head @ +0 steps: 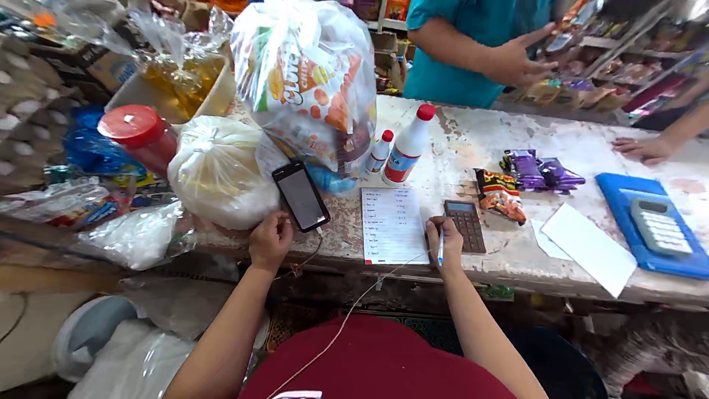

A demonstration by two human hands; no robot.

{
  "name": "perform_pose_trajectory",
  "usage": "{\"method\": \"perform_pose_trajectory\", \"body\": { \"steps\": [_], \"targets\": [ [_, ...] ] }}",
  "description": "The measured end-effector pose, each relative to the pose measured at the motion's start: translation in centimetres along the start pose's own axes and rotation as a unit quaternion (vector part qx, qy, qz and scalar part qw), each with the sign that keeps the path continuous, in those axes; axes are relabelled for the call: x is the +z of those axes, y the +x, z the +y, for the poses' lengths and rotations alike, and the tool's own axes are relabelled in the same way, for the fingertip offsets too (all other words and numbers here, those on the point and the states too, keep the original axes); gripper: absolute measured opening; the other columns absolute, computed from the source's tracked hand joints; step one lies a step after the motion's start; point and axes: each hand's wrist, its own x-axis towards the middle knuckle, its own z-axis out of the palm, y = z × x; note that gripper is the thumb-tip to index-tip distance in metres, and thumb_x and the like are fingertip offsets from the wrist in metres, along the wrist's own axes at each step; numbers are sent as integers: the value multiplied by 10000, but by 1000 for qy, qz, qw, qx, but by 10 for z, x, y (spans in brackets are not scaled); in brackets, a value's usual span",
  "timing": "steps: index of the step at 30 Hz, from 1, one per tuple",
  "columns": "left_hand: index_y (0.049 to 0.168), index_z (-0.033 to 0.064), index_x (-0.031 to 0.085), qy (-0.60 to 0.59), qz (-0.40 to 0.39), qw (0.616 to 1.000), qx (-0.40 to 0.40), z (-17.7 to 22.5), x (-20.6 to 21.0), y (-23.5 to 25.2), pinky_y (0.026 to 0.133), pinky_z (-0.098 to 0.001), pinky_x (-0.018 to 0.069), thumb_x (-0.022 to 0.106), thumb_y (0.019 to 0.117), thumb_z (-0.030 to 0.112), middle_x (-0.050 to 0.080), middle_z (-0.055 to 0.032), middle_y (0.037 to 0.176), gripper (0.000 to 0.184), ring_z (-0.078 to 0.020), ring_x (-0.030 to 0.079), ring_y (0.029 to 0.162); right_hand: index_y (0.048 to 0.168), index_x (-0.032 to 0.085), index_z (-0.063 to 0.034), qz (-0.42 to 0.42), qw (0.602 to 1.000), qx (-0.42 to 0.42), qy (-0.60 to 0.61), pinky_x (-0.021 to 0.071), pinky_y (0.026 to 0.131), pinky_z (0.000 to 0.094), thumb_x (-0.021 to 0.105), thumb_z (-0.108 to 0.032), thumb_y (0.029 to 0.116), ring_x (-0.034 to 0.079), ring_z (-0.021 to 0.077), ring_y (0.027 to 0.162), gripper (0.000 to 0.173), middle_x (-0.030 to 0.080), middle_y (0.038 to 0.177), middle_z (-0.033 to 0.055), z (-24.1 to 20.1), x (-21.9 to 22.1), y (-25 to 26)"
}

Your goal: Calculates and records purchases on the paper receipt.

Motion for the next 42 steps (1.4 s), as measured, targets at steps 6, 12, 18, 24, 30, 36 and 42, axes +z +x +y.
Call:
{"method": "perform_pose_trajectory", "body": {
  "steps": [6,12,18,24,30,36,42],
  "targets": [
    [1158,-45,677,29,29,999,-7,1,2,2,741,-542,597,577,990,124,737,-198,923,258,-348,736,805,1131,671,51,3,1000,-27,-7,540,739,382,614,-144,992,647,179,764,246,687,882,154,1,-1,4],
    [1240,-9,661,22,-20,999,35,-4,-1,4,692,-529,566,521,1001,149,695,-166,838,318,-323,681,717,1158,652,22,-2,999,-42,11,535,691,375,596,-170,1010,622,160,708,249,657,833,120,8,0,4],
    [1290,4,631,12,-34,999,-12,-1,-2,6,695,-553,552,518,999,200,690,-164,839,369,-334,676,721,1128,668,17,-6,999,-43,-5,504,665,352,591,-175,1000,593,135,676,243,645,786,95,2,-1,6],
    [1287,8,632,-11,-22,999,-29,-2,0,6,698,-532,556,546,985,196,692,-145,825,366,-311,677,721,1108,673,21,-2,998,-55,-9,483,622,284,580,-172,991,563,78,638,244,625,752,58,5,1,8],
    [1289,17,633,2,-31,999,-41,0,-2,5,703,-541,557,565,995,184,697,-150,823,345,-321,678,717,1107,676,52,-1,998,-59,-19,500,657,321,584,-145,989,587,117,671,247,644,776,102,1,0,7],
    [1282,-6,625,26,-37,998,-42,3,2,6,730,-586,554,569,998,191,704,-178,864,350,-363,693,762,1123,659,63,1,997,-74,24,512,658,292,588,-145,993,594,96,667,255,650,785,106,9,-3,5],
    [1300,-8,620,30,-41,998,-32,2,2,6,755,-600,553,563,1001,216,709,-190,901,378,-377,698,801,1131,661,55,1,996,-68,51,550,703,370,600,-126,982,644,171,724,242,679,847,147,16,-2,4]
  ]
}}
